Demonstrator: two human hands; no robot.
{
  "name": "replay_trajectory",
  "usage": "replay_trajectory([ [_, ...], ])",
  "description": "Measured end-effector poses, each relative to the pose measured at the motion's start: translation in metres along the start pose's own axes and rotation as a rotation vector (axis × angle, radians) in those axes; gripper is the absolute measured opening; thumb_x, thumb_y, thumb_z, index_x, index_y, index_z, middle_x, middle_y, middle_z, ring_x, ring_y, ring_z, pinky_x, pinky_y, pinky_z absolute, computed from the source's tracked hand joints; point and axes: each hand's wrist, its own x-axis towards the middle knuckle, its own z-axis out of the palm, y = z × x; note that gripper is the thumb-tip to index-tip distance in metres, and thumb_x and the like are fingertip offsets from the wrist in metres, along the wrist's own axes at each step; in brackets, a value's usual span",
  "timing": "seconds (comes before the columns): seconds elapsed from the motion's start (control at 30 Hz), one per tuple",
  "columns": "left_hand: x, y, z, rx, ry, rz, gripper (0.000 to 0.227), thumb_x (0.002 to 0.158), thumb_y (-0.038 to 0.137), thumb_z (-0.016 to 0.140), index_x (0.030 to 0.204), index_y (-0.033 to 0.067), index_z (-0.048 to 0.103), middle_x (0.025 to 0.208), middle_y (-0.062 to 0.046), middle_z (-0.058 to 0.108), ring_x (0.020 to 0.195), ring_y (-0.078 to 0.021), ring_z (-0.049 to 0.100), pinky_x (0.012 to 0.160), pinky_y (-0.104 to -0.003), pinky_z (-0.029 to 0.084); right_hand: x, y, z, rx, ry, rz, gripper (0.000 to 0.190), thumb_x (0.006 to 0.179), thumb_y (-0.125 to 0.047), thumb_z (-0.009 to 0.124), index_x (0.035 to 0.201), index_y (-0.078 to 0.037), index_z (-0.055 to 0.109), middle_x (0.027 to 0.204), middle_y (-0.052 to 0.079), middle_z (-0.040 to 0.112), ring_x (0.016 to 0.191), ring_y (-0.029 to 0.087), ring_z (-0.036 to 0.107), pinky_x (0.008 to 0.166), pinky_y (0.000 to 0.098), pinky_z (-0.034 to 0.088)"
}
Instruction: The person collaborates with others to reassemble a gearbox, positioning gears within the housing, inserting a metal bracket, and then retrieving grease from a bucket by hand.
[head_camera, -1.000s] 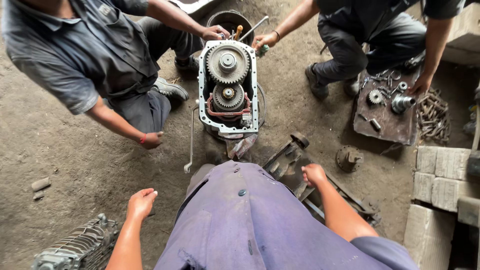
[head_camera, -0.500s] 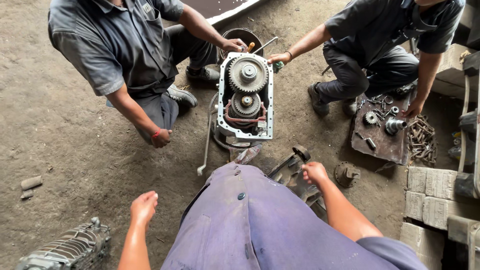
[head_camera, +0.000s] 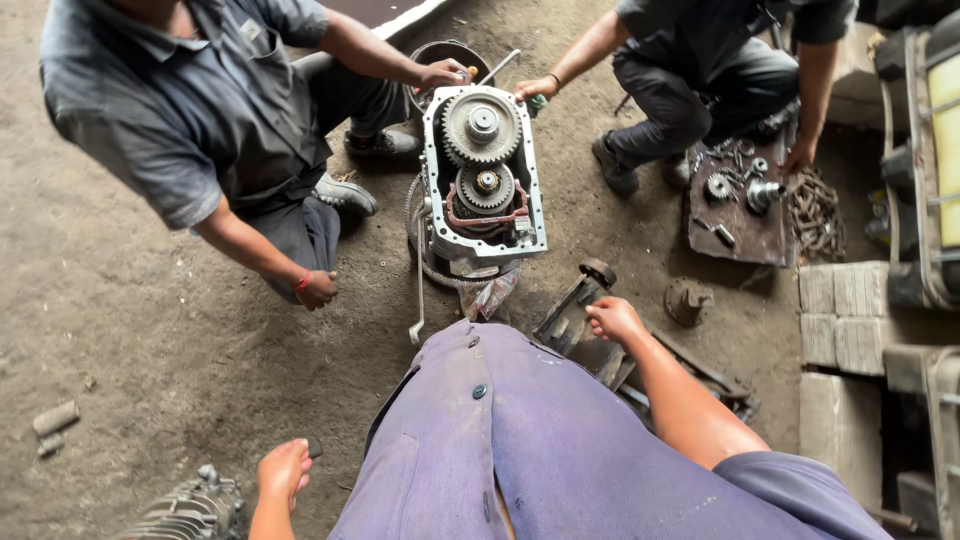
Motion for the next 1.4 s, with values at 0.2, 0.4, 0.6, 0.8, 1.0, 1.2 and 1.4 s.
replay_trajectory([
  [0.2,0.040,0.057,0.000,-0.013,-0.076,0.203,0.033,0.097,0.025,0.069,0.123,0.0050,0.070,0.108,-0.008,0.071,0.095,-0.0210,0.068,0.074,-0.038,0.053,-0.065,0.061,-0.004,0.084,0.055,0.220,0.023,0.096,-0.024,0.066,0.110,-0.006,0.066,0.073,0.005,0.060,0.056,0.016,0.056,0.048,0.0327,0.042],
  [0.4,0.058,0.079,0.021,0.046,-0.126,0.233,0.033,0.095,0.024,0.069,0.123,0.0061,0.070,0.109,-0.008,0.073,0.096,-0.0194,0.071,0.075,-0.037,0.054,-0.091,0.084,-0.001,0.136,0.132,0.263,0.024,0.097,-0.025,0.066,0.111,-0.006,0.065,0.078,0.006,0.062,0.057,0.016,0.058,0.047,0.0316,0.043],
  [0.6,0.055,0.069,0.044,0.157,-0.158,0.149,0.033,0.095,0.024,0.070,0.124,0.0069,0.071,0.111,-0.009,0.073,0.098,-0.0218,0.070,0.078,-0.039,0.054,-0.092,0.092,-0.009,0.136,0.163,0.173,0.028,0.097,-0.027,0.067,0.114,-0.005,0.067,0.081,0.005,0.065,0.063,0.015,0.060,0.050,0.0325,0.047],
  [0.8,0.051,0.048,0.054,0.167,-0.191,0.137,0.032,0.095,0.024,0.070,0.123,0.0077,0.071,0.110,-0.007,0.074,0.098,-0.0206,0.070,0.080,-0.039,0.055,-0.095,0.103,-0.019,0.086,0.185,0.185,0.031,0.097,-0.030,0.067,0.117,-0.005,0.068,0.087,0.006,0.067,0.068,0.016,0.062,0.055,0.0323,0.049],
  [1.0,0.044,0.045,0.047,0.245,-0.149,0.139,0.032,0.095,0.025,0.069,0.121,0.0069,0.072,0.110,-0.007,0.074,0.098,-0.0193,0.070,0.078,-0.038,0.054,-0.088,0.122,-0.014,0.091,0.145,0.239,0.032,0.097,-0.030,0.066,0.117,-0.004,0.067,0.087,0.005,0.068,0.070,0.016,0.064,0.057,0.0329,0.053],
  [1.2,0.029,0.062,0.034,0.295,-0.155,0.144,0.033,0.096,0.024,0.068,0.125,0.0075,0.070,0.115,-0.009,0.074,0.102,-0.0213,0.071,0.082,-0.039,0.055,-0.076,0.153,0.005,0.258,0.137,0.191,0.027,0.097,-0.027,0.068,0.114,-0.007,0.069,0.081,0.004,0.066,0.065,0.013,0.061,0.053,0.0299,0.048],
  [1.4,0.002,0.116,0.048,0.449,-0.174,0.204,0.036,0.099,0.023,0.067,0.131,0.0057,0.068,0.120,-0.012,0.072,0.111,-0.0268,0.069,0.088,-0.042,0.054,-0.090,0.192,0.013,0.481,0.202,0.228,0.022,0.097,-0.025,0.067,0.107,-0.006,0.069,0.075,0.003,0.065,0.059,0.012,0.060,0.049,0.0295,0.046],
])
